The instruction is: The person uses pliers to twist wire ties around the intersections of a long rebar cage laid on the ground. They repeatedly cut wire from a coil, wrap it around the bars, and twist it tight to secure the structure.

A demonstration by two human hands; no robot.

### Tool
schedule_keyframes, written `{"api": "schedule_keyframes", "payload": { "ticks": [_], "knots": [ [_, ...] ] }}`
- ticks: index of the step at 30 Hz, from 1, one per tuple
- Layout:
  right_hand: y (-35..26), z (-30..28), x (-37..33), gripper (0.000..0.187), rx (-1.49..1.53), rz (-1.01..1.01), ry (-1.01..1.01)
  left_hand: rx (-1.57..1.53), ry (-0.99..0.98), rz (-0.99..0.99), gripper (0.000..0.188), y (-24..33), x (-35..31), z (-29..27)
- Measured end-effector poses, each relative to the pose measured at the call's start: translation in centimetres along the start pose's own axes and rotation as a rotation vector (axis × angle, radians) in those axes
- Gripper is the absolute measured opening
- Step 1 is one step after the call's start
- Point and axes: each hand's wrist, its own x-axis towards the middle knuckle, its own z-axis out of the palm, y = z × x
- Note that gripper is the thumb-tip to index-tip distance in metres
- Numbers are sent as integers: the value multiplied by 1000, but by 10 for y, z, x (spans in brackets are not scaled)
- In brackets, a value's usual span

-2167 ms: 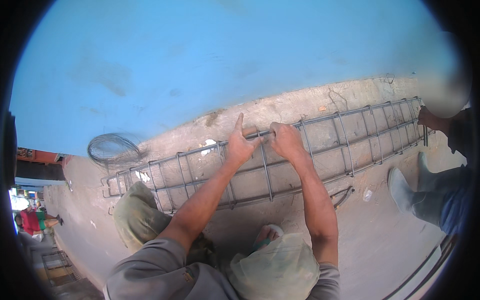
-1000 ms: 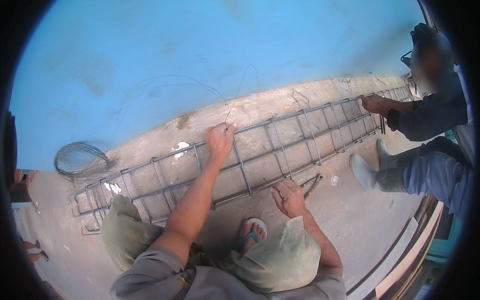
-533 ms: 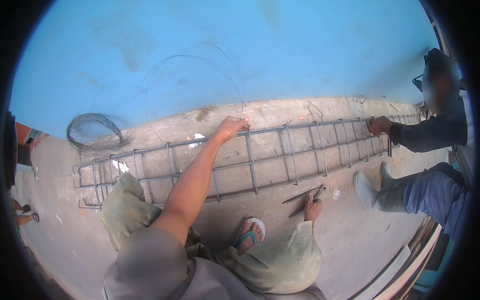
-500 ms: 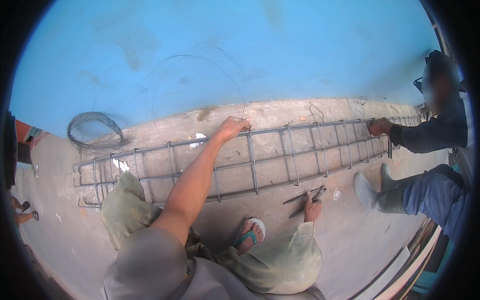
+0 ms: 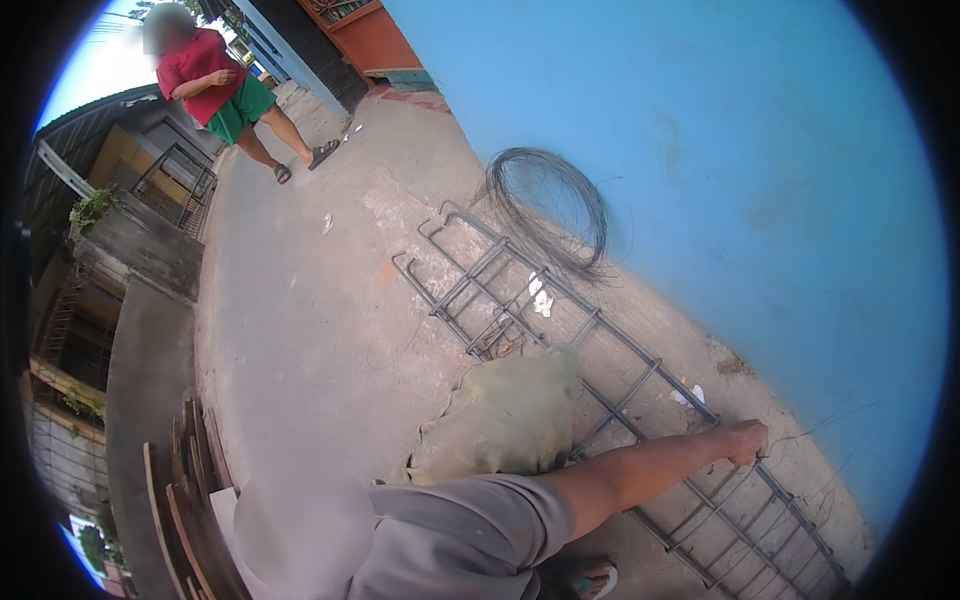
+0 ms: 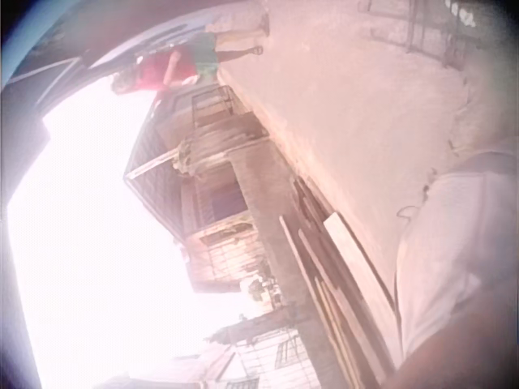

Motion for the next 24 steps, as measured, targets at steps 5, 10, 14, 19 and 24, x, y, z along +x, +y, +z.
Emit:
{"api": "schedule_keyframes", "payload": {
  "ticks": [5, 10, 14, 19, 24],
  "knots": [
    [-36, -1, 53, 36, -204, -141, -391, -186, 113, 9, 14, -3, 6, 16],
    [-35, -22, 90, 36, -445, -191, -556, 232, 72, 59, 18, -39, 8, 28],
    [4, -76, 125, 39, -655, -168, -500, 411, -13, 153, 19, 14, 4, 9],
    [2, -87, 190, 36, -1068, -605, -372, -29, -115, -71, 23, 21, -1, -14],
    [-8, -50, 250, 34, -1360, -685, -594, -55, -59, -200, 19, 11, -9, -29]
  ]
}}
